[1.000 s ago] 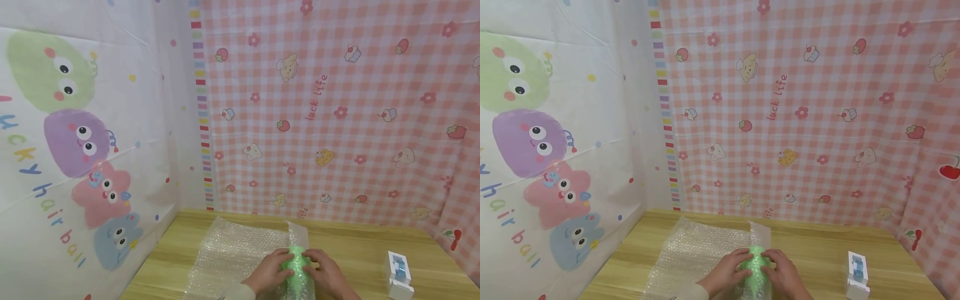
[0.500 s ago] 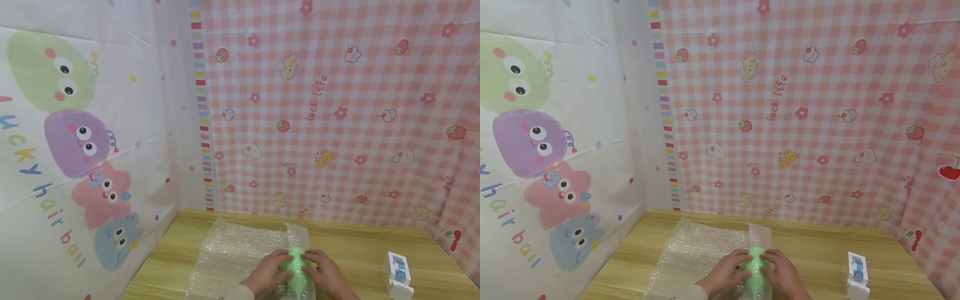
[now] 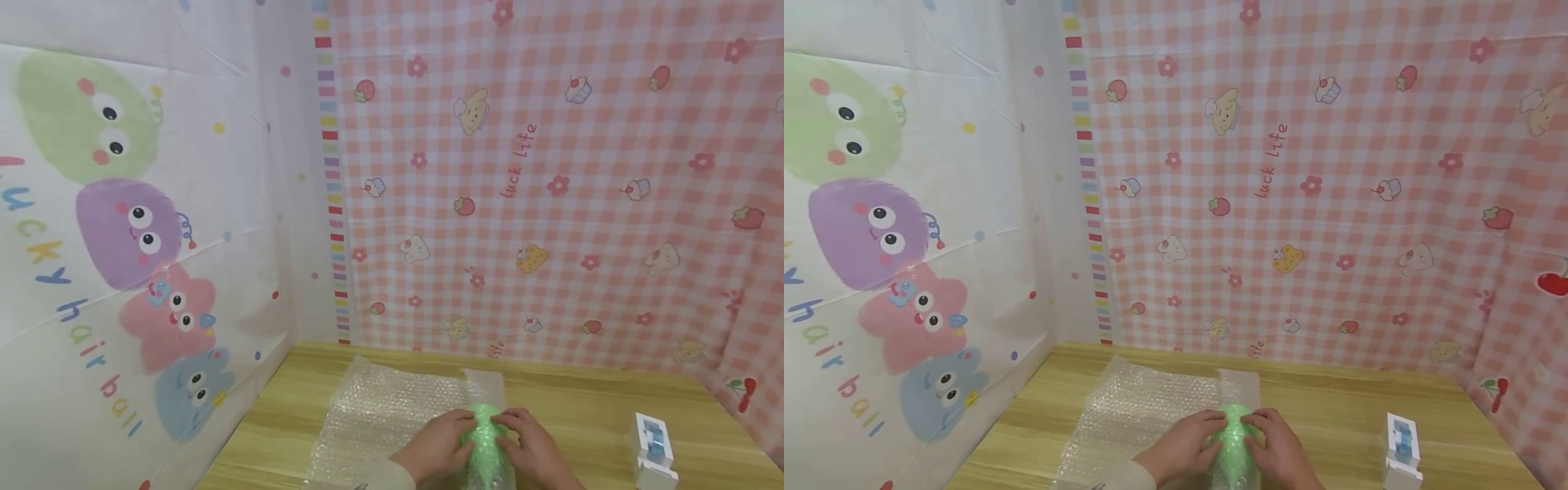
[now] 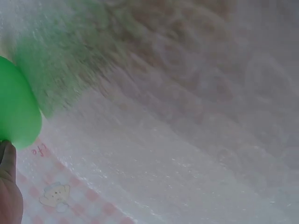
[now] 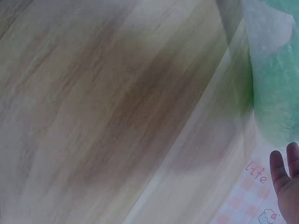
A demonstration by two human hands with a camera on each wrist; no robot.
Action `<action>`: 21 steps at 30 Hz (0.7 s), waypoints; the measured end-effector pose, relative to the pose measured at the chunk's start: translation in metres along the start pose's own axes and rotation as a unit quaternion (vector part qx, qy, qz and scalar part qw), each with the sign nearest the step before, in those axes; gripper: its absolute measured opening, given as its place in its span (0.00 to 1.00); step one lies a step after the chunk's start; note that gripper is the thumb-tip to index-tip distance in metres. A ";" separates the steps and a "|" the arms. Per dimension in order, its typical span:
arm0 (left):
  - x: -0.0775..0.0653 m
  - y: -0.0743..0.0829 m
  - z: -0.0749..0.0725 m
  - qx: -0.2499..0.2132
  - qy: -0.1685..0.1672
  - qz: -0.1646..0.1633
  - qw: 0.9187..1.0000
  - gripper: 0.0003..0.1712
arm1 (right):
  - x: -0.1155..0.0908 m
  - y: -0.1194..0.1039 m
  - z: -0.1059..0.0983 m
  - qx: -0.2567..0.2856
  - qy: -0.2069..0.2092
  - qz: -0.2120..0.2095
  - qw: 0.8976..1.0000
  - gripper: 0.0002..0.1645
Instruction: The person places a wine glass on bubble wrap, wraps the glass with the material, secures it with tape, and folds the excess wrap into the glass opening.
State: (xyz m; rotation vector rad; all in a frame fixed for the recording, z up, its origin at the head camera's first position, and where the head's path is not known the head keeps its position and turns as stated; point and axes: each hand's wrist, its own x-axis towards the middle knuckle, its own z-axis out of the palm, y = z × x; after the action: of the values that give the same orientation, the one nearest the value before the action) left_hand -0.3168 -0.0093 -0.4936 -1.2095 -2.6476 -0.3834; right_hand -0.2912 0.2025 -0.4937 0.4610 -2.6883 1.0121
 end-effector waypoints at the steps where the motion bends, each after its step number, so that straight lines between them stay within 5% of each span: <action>1: -0.001 0.000 -0.001 -0.005 0.001 -0.003 1.000 0.21 | 0.000 0.000 0.001 0.004 -0.002 0.005 1.000 0.16; 11: -0.006 -0.004 0.003 -0.064 0.028 -0.038 0.997 0.21 | -0.001 -0.004 0.003 0.051 -0.003 0.022 0.998 0.16; 21: -0.005 -0.006 0.011 -0.068 0.038 -0.028 0.997 0.21 | 0.001 -0.003 0.001 0.037 0.002 0.020 0.999 0.14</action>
State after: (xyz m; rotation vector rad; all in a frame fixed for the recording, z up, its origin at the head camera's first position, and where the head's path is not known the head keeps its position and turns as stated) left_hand -0.3192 -0.0130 -0.5062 -1.1345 -2.6310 -0.6163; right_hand -0.2912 0.1992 -0.4923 0.4198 -2.6749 1.1262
